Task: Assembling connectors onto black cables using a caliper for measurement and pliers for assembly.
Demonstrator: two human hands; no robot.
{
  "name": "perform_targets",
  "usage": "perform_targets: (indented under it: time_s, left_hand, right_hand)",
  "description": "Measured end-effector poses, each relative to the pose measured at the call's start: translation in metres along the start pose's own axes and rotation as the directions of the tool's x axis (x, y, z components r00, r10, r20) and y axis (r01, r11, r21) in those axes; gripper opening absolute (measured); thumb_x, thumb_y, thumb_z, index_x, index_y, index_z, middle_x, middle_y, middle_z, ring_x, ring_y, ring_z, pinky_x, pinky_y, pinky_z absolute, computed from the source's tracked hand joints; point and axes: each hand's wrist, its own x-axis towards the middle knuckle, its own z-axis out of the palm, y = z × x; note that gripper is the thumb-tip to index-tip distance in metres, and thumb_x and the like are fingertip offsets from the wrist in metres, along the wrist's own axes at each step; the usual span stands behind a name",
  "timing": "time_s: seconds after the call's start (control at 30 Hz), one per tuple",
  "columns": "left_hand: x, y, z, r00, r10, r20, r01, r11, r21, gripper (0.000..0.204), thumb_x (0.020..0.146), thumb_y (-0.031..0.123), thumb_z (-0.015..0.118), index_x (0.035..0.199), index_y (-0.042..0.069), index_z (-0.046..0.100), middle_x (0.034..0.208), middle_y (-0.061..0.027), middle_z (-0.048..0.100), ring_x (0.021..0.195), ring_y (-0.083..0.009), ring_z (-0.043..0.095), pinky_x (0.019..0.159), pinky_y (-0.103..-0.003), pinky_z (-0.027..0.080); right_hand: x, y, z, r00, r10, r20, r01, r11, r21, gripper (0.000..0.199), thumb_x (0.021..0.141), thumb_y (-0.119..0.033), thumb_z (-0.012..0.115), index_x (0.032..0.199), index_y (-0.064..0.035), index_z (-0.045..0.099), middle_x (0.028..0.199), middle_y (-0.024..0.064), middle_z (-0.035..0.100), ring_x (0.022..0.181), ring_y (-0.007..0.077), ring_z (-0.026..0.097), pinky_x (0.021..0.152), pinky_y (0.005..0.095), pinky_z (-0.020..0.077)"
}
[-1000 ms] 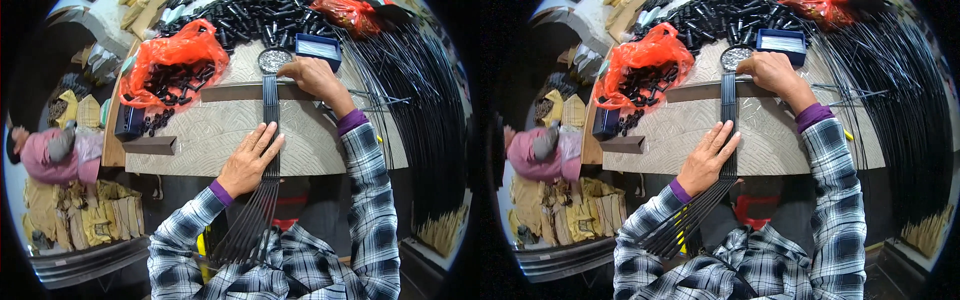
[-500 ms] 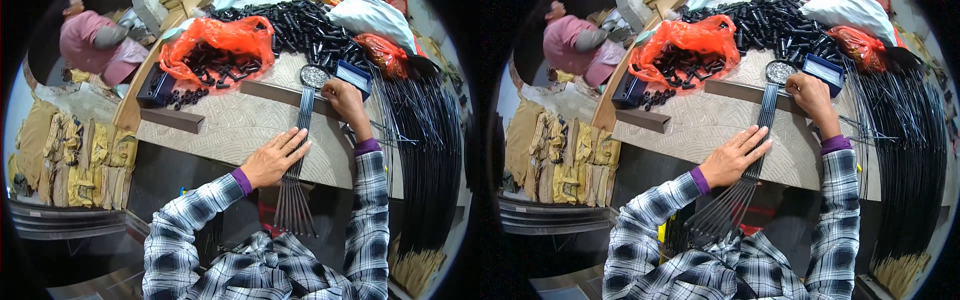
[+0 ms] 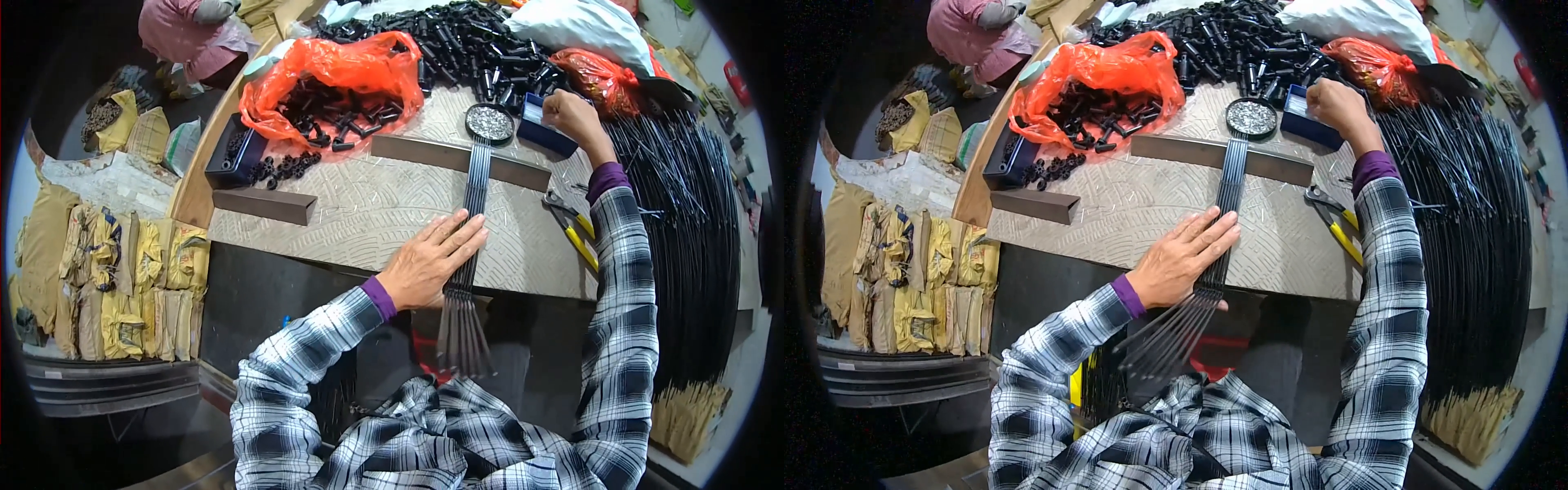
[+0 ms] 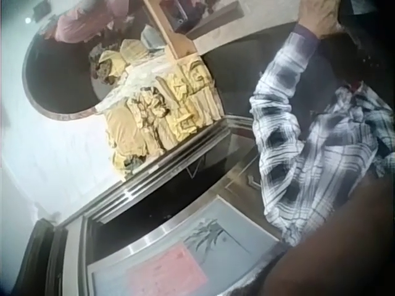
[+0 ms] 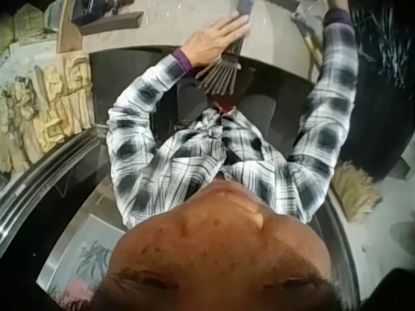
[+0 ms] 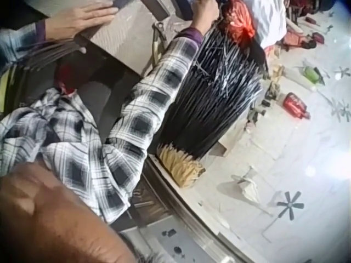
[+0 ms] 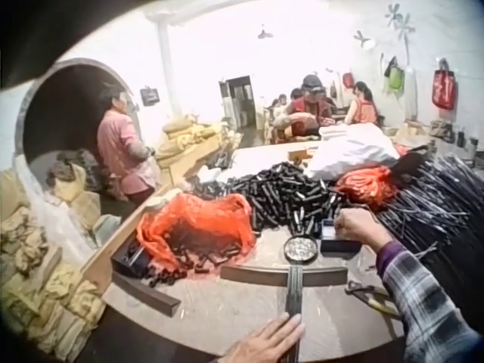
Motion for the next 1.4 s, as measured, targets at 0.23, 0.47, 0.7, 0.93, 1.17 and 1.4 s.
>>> perform_targets:
  time_s: [0.23, 0.47, 0.7, 0.93, 1.17, 1.4]
  left_hand:
    - [-0.007, 0.011, 0.006, 0.998, 0.049, -0.030, -0.051, 0.997, -0.053, 0.094, 0.065, 0.066, 0.057, 0.128, 0.000, 0.039, 0.136, -0.0162, 0.034, 0.127, -0.0347, 0.031, 0.103, -0.042, 0.028]
    - [-0.008, 0.012, 0.009, 0.998, 0.035, -0.053, -0.033, 0.999, 0.028, 0.086, 0.069, 0.060, 0.056, 0.128, -0.001, 0.040, 0.136, -0.0161, 0.035, 0.127, -0.0342, 0.032, 0.103, -0.041, 0.029]
    - [-0.004, 0.015, 0.007, 0.997, 0.053, -0.059, -0.051, 0.998, 0.031, 0.090, 0.066, 0.063, 0.058, 0.125, -0.002, 0.042, 0.133, -0.0178, 0.038, 0.125, -0.0372, 0.033, 0.102, -0.043, 0.030]
    - [-0.006, 0.014, 0.009, 0.998, 0.038, -0.058, -0.037, 0.999, 0.015, 0.089, 0.066, 0.063, 0.059, 0.125, -0.001, 0.043, 0.132, -0.0174, 0.039, 0.125, -0.0370, 0.033, 0.101, -0.043, 0.032]
    - [-0.005, 0.013, 0.008, 0.998, 0.053, -0.020, -0.052, 0.998, 0.042, 0.090, 0.069, 0.064, 0.056, 0.128, -0.002, 0.039, 0.135, -0.0179, 0.035, 0.127, -0.0372, 0.030, 0.103, -0.043, 0.029]
    - [-0.006, 0.015, 0.010, 1.000, 0.029, -0.012, -0.029, 0.999, 0.019, 0.088, 0.069, 0.063, 0.056, 0.129, 0.000, 0.039, 0.136, -0.0169, 0.034, 0.128, -0.0365, 0.029, 0.103, -0.043, 0.029]
  right_hand:
    - [-0.023, -0.023, -0.007, 0.933, 0.168, -0.318, -0.150, 0.985, 0.081, 0.013, 0.082, -0.020, 0.052, 0.087, -0.0098, 0.060, 0.084, 0.0116, 0.061, 0.081, 0.0325, 0.059, 0.068, 0.0386, 0.0460]
    - [-0.070, -0.084, 0.017, 0.963, -0.159, -0.219, 0.217, 0.938, 0.272, 0.011, 0.079, -0.012, 0.056, 0.088, -0.0126, 0.064, 0.080, 0.0050, 0.060, 0.075, 0.0268, 0.059, 0.063, 0.0346, 0.0455]
    - [-0.077, -0.077, 0.018, 0.969, -0.109, -0.221, 0.154, 0.967, 0.201, 0.013, 0.078, -0.010, 0.058, 0.087, -0.0129, 0.067, 0.076, 0.0041, 0.059, 0.069, 0.0253, 0.059, 0.059, 0.0344, 0.0438]
    - [-0.071, -0.080, 0.026, 0.958, -0.146, -0.245, 0.180, 0.976, 0.122, 0.016, 0.077, -0.010, 0.057, 0.088, -0.0147, 0.067, 0.075, 0.0030, 0.059, 0.067, 0.0244, 0.060, 0.057, 0.0343, 0.0440]
    - [-0.068, -0.090, 0.028, 0.964, -0.132, -0.229, 0.163, 0.979, 0.124, 0.019, 0.076, -0.005, 0.053, 0.086, -0.0137, 0.066, 0.082, 0.0059, 0.061, 0.073, 0.0267, 0.062, 0.060, 0.0374, 0.0474]
    - [-0.065, -0.088, 0.036, 0.937, -0.163, -0.309, 0.229, 0.955, 0.190, 0.018, 0.076, -0.005, 0.052, 0.086, -0.0120, 0.065, 0.082, 0.0064, 0.061, 0.075, 0.0266, 0.062, 0.062, 0.0375, 0.0476]
